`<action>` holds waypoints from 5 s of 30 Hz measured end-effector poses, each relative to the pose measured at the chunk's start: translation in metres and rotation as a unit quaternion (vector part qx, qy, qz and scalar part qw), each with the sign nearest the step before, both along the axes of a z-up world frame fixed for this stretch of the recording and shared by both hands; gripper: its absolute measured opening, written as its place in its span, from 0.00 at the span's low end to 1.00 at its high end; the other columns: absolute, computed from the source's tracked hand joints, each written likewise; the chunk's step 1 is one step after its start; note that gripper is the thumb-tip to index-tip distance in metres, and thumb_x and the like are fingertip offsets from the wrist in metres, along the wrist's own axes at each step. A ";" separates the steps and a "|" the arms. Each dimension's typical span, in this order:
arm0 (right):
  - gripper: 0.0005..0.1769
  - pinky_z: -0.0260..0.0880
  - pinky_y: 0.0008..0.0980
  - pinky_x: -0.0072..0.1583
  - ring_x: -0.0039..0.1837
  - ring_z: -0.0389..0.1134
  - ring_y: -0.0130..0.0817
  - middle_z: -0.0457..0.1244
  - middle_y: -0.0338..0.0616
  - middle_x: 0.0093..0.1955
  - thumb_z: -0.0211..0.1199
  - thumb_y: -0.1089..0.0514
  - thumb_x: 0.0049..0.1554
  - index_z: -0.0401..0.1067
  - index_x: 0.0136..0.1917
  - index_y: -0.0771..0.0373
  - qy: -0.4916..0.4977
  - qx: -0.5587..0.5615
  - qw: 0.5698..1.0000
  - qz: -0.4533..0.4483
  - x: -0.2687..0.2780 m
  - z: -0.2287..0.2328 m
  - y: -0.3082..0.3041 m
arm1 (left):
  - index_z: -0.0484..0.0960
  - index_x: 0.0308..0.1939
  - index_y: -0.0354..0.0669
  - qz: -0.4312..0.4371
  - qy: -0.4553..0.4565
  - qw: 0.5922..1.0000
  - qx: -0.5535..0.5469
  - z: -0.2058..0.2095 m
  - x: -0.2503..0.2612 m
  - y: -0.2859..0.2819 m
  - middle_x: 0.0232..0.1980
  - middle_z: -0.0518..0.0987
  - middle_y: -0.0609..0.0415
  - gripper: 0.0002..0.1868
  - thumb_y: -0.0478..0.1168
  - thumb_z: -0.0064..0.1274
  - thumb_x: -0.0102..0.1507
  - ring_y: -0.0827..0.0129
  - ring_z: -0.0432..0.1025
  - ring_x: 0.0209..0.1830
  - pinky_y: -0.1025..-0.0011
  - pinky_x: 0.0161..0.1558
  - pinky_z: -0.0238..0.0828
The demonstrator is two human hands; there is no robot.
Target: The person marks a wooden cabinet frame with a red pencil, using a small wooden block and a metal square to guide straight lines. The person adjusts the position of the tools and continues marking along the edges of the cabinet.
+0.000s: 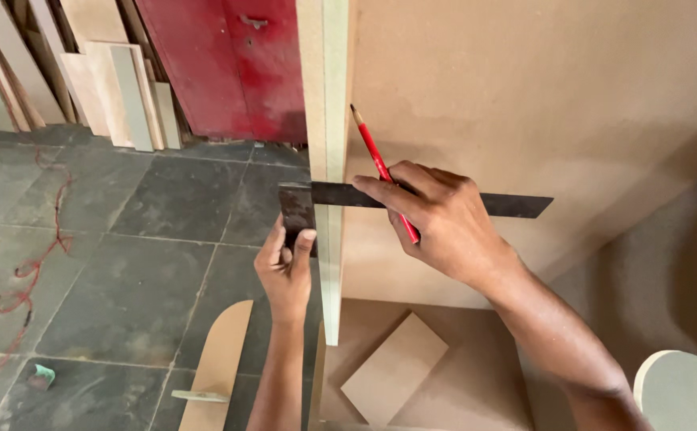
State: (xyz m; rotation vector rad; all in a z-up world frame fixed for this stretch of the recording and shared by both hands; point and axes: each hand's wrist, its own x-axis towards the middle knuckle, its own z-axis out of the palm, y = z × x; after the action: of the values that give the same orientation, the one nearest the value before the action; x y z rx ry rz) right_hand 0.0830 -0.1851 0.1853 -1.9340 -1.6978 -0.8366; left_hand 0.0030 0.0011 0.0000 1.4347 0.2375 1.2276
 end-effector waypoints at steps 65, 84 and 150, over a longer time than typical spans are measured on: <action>0.07 0.72 0.37 0.47 0.46 0.69 0.42 0.67 0.53 0.43 0.65 0.67 0.58 0.75 0.50 0.74 -0.060 -0.042 0.996 0.046 -0.012 0.032 -0.061 | 0.78 0.69 0.35 -0.042 -0.022 0.998 -0.029 0.006 -0.001 -0.002 0.45 0.79 0.69 0.24 0.38 0.63 0.70 0.89 0.51 0.28 0.83 0.29 0.44; 0.11 0.75 0.37 0.49 0.40 0.70 0.34 0.67 0.45 0.37 0.67 0.62 0.58 0.70 0.51 0.66 0.084 -0.167 0.963 0.195 0.052 -0.018 -0.081 | 0.76 0.70 0.32 -0.024 0.008 1.000 0.008 -0.025 0.006 0.001 0.31 0.63 0.72 0.24 0.39 0.64 0.74 0.87 0.48 0.26 0.83 0.30 0.40; 0.11 0.70 0.32 0.44 0.43 0.71 0.38 0.69 0.48 0.46 0.74 0.71 0.63 0.75 0.56 0.66 -0.006 -0.021 0.997 -0.078 0.005 -0.065 -0.013 | 0.78 0.67 0.35 -0.051 -0.043 0.998 0.004 -0.073 -0.006 0.009 0.44 0.80 0.60 0.23 0.43 0.61 0.71 0.82 0.66 0.35 0.81 0.33 0.58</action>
State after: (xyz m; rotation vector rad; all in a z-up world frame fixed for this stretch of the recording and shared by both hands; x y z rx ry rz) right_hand 0.0882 -0.1981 0.1206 -2.1155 -1.5991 -0.8753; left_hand -0.0028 0.0099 -0.0731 1.3794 0.0990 1.2049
